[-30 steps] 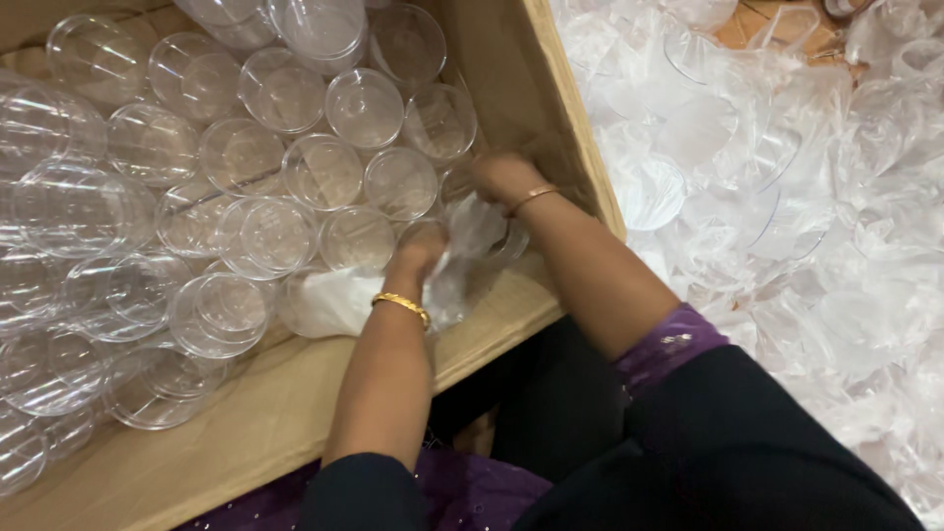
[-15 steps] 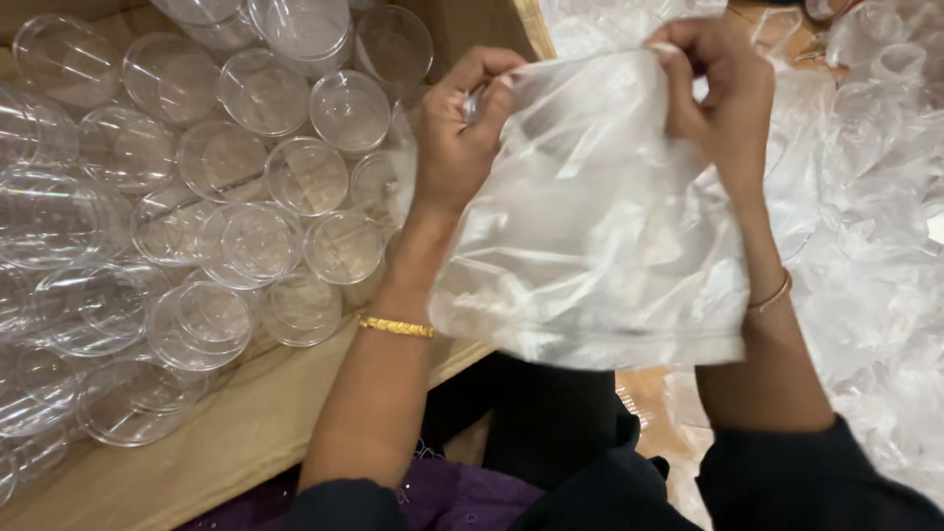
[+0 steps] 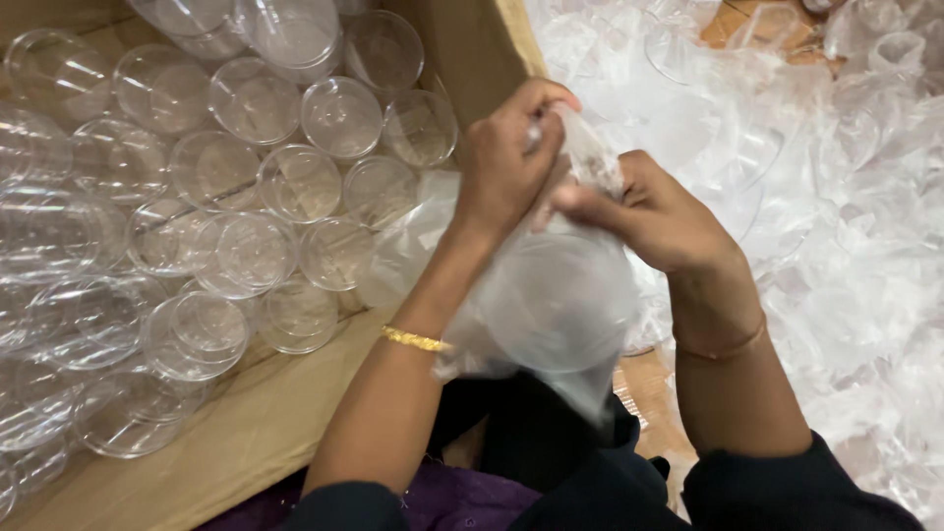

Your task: The person sits on the floor in front of a large cardboard box filled with clear plastic cups. They open plastic bags and place cups into the bags one at a time, filling each bag and setting filled bags aside.

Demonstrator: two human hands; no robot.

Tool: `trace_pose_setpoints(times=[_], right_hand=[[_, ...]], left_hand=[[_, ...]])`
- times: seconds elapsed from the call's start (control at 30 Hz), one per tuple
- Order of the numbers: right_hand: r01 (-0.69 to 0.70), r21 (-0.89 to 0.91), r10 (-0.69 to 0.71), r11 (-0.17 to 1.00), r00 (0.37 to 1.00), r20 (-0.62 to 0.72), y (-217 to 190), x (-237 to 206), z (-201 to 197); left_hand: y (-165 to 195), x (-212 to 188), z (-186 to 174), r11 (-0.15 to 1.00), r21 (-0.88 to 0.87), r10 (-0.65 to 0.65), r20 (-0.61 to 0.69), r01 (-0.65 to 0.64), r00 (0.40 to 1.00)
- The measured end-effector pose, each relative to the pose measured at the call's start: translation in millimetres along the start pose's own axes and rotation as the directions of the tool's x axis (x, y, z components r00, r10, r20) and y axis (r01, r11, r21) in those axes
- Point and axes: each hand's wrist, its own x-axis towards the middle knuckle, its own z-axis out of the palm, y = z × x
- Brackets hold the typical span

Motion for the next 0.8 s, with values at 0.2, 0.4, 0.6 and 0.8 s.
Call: trace_pose_setpoints(times=[0.2,0.4,0.6,0.8], right_hand=[[-0.138,-0.505,-0.205,0.852,0.800,-0.564,9.7,-27.9,-133.9],[-0.160,-0.852,-0.615,0.499,0.627,-0.478,24.3,-23.3,-201.6],[0.008,-0.953,-0.480,0.303,0.865,-0.145,109.3,-23.1,-90.1],[0.033,-0.999,0.078,0.033,0.996,0.035,183.7,-53.8,-68.1]], left_hand=[[-8.6,-2.2,-55.1,0.996,-0.028,0.083,-0.037,-0.084,0.996],[-20.2,-5.2,-59.7,0.964,0.049,-0.262,0.030,0.261,0.965],[-10.0,-6.7,-63.8,0.962,0.179,-0.217,0.031,0.208,0.976],[-3.8,-5.8,-65.8,0.933,0.257,-0.264,0.018,0.251,0.964]])
